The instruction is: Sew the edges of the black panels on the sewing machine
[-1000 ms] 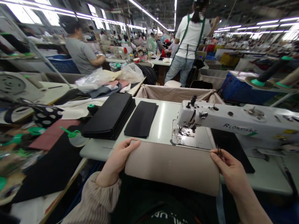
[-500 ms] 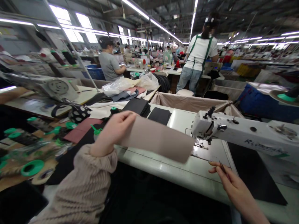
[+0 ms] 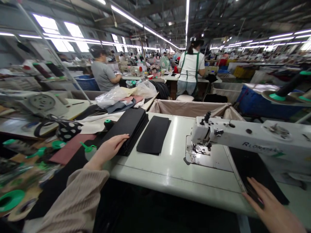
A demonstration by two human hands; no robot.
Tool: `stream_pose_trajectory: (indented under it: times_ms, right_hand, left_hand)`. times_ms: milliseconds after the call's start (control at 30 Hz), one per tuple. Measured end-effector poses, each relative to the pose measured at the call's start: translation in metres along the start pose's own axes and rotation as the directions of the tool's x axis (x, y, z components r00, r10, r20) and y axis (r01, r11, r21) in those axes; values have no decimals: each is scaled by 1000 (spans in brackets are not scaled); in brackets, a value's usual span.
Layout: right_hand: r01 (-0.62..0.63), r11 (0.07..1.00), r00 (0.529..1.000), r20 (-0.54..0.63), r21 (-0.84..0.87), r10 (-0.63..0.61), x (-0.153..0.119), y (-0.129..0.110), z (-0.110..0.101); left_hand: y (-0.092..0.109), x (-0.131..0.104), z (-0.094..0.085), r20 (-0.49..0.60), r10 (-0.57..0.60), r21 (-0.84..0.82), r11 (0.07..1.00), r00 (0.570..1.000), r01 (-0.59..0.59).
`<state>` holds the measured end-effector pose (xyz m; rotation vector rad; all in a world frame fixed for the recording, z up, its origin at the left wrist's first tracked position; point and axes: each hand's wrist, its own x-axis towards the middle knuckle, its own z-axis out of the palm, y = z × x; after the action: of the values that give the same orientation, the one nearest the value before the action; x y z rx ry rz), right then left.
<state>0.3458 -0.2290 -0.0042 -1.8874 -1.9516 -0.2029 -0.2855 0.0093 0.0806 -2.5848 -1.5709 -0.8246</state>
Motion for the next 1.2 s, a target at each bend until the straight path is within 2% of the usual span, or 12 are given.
stream_pose_trajectory:
  times_ms: [167, 333, 400, 500, 567, 700, 767, 833, 900, 967, 1067, 1200]
  right_hand:
    - [-146, 989, 986, 82, -12, 146, -17, 14, 9]
    - [-213, 975, 975, 80, 65, 207, -9, 7, -9]
    - [-203, 971, 978, 66, 129, 196, 0, -16, -21]
    - [-66, 951, 986, 169, 303, 15, 15, -80, -30]
    - [13, 911, 938, 310, 413, -154, 25, -131, -26]
    - [127, 742, 815, 357, 659, -457, 37, -201, 1]
    - [99, 629, 771, 340, 771, -539, 46, -207, 14]
    - [68, 618, 825, 304, 783, -477, 62, -196, 26]
    - [45, 736, 926, 248, 675, -284, 85, -178, 37]
    - [30, 868, 971, 192, 496, -143, 112, -161, 47]
    - [88, 971, 973, 191, 220, -131, 148, -153, 65]
    - [107, 993, 955, 283, -40, -92, 164, -160, 82]
  left_hand:
    - [22, -14, 1, -39, -35, -45, 998, 999, 34]
    - [77, -5, 22, -226, -9, -182, 983, 974, -33]
    - [112, 1, 44, -198, 64, -295, 948, 978, -121]
    - [176, 15, 81, -1, 276, -453, 857, 961, -247]
    - [219, 23, 108, 118, 439, -517, 793, 891, -322]
    - [276, 23, 159, 256, 678, -556, 686, 689, -469]
    - [281, 13, 177, 303, 693, -492, 702, 654, -515]
    - [271, -1, 184, 328, 648, -407, 754, 687, -516]
    - [253, -16, 180, 323, 568, -328, 818, 757, -473]
    - [235, -28, 171, 306, 474, -261, 876, 825, -406]
    - [217, -35, 160, 293, 371, -200, 925, 881, -323]
    - [211, -28, 158, 276, 339, -194, 936, 900, -293]
